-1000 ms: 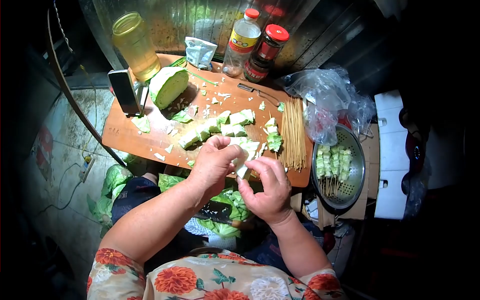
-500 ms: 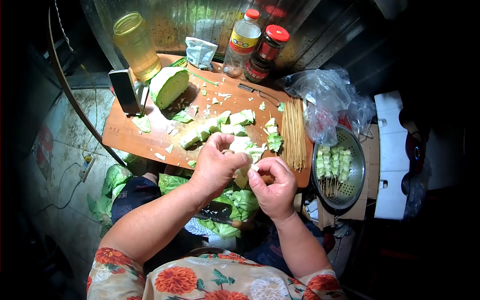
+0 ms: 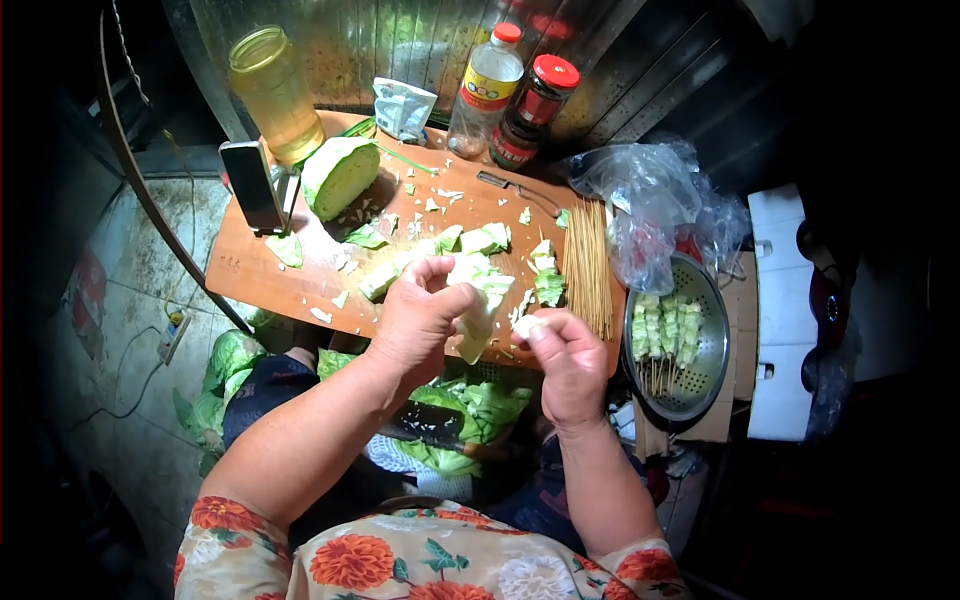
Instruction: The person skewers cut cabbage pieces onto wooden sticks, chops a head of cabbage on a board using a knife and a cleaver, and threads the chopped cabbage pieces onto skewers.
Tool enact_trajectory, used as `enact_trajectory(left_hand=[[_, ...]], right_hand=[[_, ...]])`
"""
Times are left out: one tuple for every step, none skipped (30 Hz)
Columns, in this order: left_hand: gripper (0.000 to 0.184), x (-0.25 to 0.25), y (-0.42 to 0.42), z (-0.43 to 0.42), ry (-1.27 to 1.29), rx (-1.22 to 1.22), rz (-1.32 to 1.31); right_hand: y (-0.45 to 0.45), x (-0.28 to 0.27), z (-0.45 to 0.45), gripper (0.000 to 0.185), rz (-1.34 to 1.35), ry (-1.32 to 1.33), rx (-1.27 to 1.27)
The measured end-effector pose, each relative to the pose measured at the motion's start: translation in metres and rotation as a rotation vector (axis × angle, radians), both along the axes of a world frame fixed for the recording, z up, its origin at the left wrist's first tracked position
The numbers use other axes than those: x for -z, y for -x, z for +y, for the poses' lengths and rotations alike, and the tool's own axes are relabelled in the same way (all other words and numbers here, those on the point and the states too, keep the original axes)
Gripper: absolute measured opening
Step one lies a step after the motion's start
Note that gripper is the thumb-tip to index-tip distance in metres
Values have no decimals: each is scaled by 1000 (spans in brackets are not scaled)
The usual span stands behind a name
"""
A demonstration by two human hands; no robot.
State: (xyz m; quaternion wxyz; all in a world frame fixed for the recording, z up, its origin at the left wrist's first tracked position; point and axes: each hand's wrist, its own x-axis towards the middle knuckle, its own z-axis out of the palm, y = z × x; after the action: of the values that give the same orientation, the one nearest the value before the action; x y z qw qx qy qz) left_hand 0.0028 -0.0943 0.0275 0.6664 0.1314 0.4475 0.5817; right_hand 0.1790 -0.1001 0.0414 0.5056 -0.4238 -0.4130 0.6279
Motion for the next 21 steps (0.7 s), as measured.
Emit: enact_trajectory(left_hand=[[41,0,2,0,-4,12,-8],[41,-2,3,0,-5,13,-7],[43,-7,3,-1,-14,42,-8],[44,-9,2,-2,-21,72,-10],[44,-8,1,-3,-20,75,-12],[46,-7,0,-5,-59,109,20],[49,-6,-2,-6,-98,143,52],[49,-6,-4,-8,-98,149,50],[53,-7,-6,-9,-111,172,72],[57,-8,-8,-11,-124,194,95],[47,-8,-10,-12,-139,171,54],[47,-10,-10,-11,-140,170,54],[41,-13,-8,-10,-80,180,-47],[35,-15,-7,-9,-18,189,-148],[35,-13,-6,-8,-18,189,-147],[30,-10,-6,-7,-26,213,-96],[26,-9,-6,-7,-33,237,-45],[26,-9,-6,-8,-32,237,-45],[25,-9,-7,-8,-34,217,-16],[23,-10,-8,-8,-36,198,12],[23,-11,-8,-8,-36,197,12]], right_hand=[[-6,0,1,11,-351,-125,-138],[-9,-1,1,14,-702,-248,-275],[-6,1,-3,23,-653,-208,-243],[-2,-1,-5,23,-655,-206,-239],[1,-5,-8,25,-512,-160,-169],[4,-7,-9,27,-369,-116,-99],[5,-4,-8,31,-294,-194,-35],[7,-3,-8,31,-296,-192,-30],[8,-3,-8,31,-286,-212,-29],[9,-3,-8,31,-275,-233,-28],[8,-2,-9,30,-323,-257,-19],[7,-1,-10,30,-323,-258,-20],[7,1,-11,30,-362,-285,1],[6,2,-11,29,-402,-312,22],[5,4,-12,29,-401,-312,21],[4,7,-12,28,-434,-330,30],[3,8,-12,27,-466,-347,39],[2,9,-12,27,-466,-346,38],[1,10,-11,25,-463,-358,24],[1,10,-11,23,-460,-371,9],[2,8,-12,23,-460,-370,8]])
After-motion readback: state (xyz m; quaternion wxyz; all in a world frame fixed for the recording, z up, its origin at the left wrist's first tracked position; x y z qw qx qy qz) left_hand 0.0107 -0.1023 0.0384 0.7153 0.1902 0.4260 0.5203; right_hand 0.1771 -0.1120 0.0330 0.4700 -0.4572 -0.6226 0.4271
